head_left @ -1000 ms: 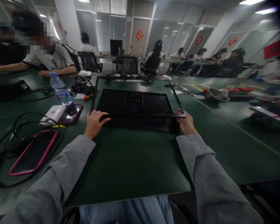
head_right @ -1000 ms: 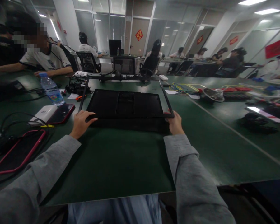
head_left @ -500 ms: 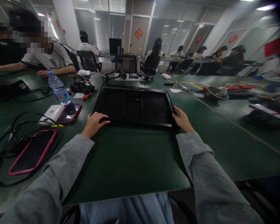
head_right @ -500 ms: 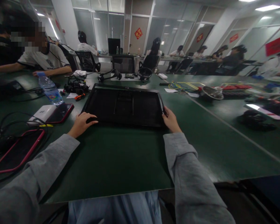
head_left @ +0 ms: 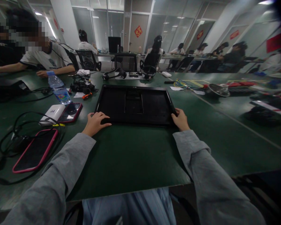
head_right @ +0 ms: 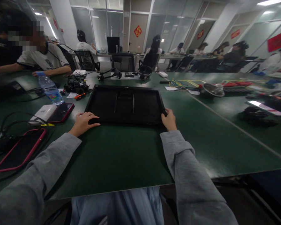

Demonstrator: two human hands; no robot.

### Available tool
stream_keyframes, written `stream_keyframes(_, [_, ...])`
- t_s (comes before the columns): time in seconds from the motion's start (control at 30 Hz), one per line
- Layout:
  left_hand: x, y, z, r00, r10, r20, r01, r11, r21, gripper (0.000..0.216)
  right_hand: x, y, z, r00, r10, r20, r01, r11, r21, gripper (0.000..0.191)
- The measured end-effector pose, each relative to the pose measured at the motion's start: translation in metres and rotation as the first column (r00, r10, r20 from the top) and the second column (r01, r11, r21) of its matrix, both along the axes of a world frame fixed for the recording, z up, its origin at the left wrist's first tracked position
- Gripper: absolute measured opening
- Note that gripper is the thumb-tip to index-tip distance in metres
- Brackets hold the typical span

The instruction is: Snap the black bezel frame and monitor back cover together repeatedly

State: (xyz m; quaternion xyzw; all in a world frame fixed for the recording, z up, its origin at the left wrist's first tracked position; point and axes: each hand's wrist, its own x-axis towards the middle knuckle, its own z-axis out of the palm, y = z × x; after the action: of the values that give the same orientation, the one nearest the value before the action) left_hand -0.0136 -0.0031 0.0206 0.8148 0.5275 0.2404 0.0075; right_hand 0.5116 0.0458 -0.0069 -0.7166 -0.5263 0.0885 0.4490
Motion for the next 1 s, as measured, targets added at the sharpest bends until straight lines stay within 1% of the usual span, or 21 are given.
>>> stream_keyframes(0.07, [0.000, 0.000, 0.000, 1.000, -0.010, -0.008, 0.010, 1.000, 0.005, 0.039, -0.001, -0.001, 0.000, 1.000, 0.002, -0.003, -0.002, 1.000, -0.002, 0.052])
stream_keyframes(0.2, [0.003, 0.000, 0.002, 1.000, -0.018, 0.003, 0.018, 1.000, 0.005, 0.037, -0.003, 0.001, -0.002, 1.000, 0.015, -0.008, -0.015, 0.998, 0.062, 0.049])
stream_keyframes(0.3, [0.006, -0.002, 0.004, 0.999, -0.025, 0.020, 0.025, 1.000, -0.009, 0.036, -0.003, 0.005, -0.001, 1.000, 0.006, 0.007, -0.007, 0.998, 0.062, 0.049])
stream_keyframes(0.4, [0.008, -0.005, 0.006, 0.999, 0.015, 0.038, -0.016, 1.000, 0.023, 0.033, 0.000, 0.010, -0.001, 1.000, 0.005, 0.026, -0.006, 0.998, 0.069, 0.049])
stream_keyframes(0.47, [0.008, -0.005, 0.006, 0.992, 0.107, 0.072, -0.113, 0.990, 0.081, 0.035, 0.001, 0.014, -0.001, 0.999, 0.009, 0.030, -0.011, 0.997, 0.082, 0.049])
stream_keyframes(0.5, [0.007, -0.004, 0.005, 0.979, 0.178, 0.100, -0.188, 0.976, 0.108, 0.038, 0.002, 0.016, -0.001, 0.999, 0.014, 0.032, -0.017, 0.996, 0.086, 0.049])
stream_keyframes(0.57, [0.002, -0.001, 0.003, 0.924, 0.345, 0.164, -0.366, 0.923, 0.120, 0.048, 0.002, 0.017, -0.001, 0.999, 0.029, 0.043, -0.033, 0.995, 0.090, 0.050])
stream_keyframes(0.63, [-0.005, 0.004, -0.001, 0.846, 0.488, 0.215, -0.507, 0.861, 0.041, 0.053, 0.000, 0.016, 0.000, 0.998, 0.030, 0.060, -0.034, 0.996, 0.081, 0.052])
stream_keyframes(0.67, [-0.008, 0.006, -0.003, 0.822, 0.524, 0.223, -0.530, 0.847, -0.037, 0.054, -0.001, 0.014, 0.000, 0.997, 0.024, 0.069, -0.030, 0.997, 0.075, 0.053])
stream_keyframes(0.7, [-0.011, 0.009, -0.004, 0.814, 0.536, 0.224, -0.526, 0.844, -0.108, 0.052, -0.003, 0.012, 0.001, 0.997, 0.019, 0.078, -0.024, 0.997, 0.070, 0.053])
stream_keyframes(0.77, [-0.015, 0.011, -0.007, 0.834, 0.511, 0.210, -0.490, 0.859, -0.147, 0.049, -0.007, 0.008, 0.004, 0.995, 0.014, 0.094, -0.021, 0.997, 0.074, 0.054])
stream_keyframes(0.9, [-0.015, 0.010, -0.007, 0.875, 0.446, 0.188, -0.446, 0.894, -0.044, 0.048, -0.013, 0.002, 0.008, 0.992, 0.017, 0.129, -0.029, 0.995, 0.097, 0.055])
stream_keyframes(1.0, [-0.012, 0.007, -0.004, 0.887, 0.436, 0.155, -0.436, 0.899, -0.034, 0.053, -0.014, 0.000, 0.008, 0.991, -0.001, 0.132, -0.016, 0.992, 0.124, 0.055])
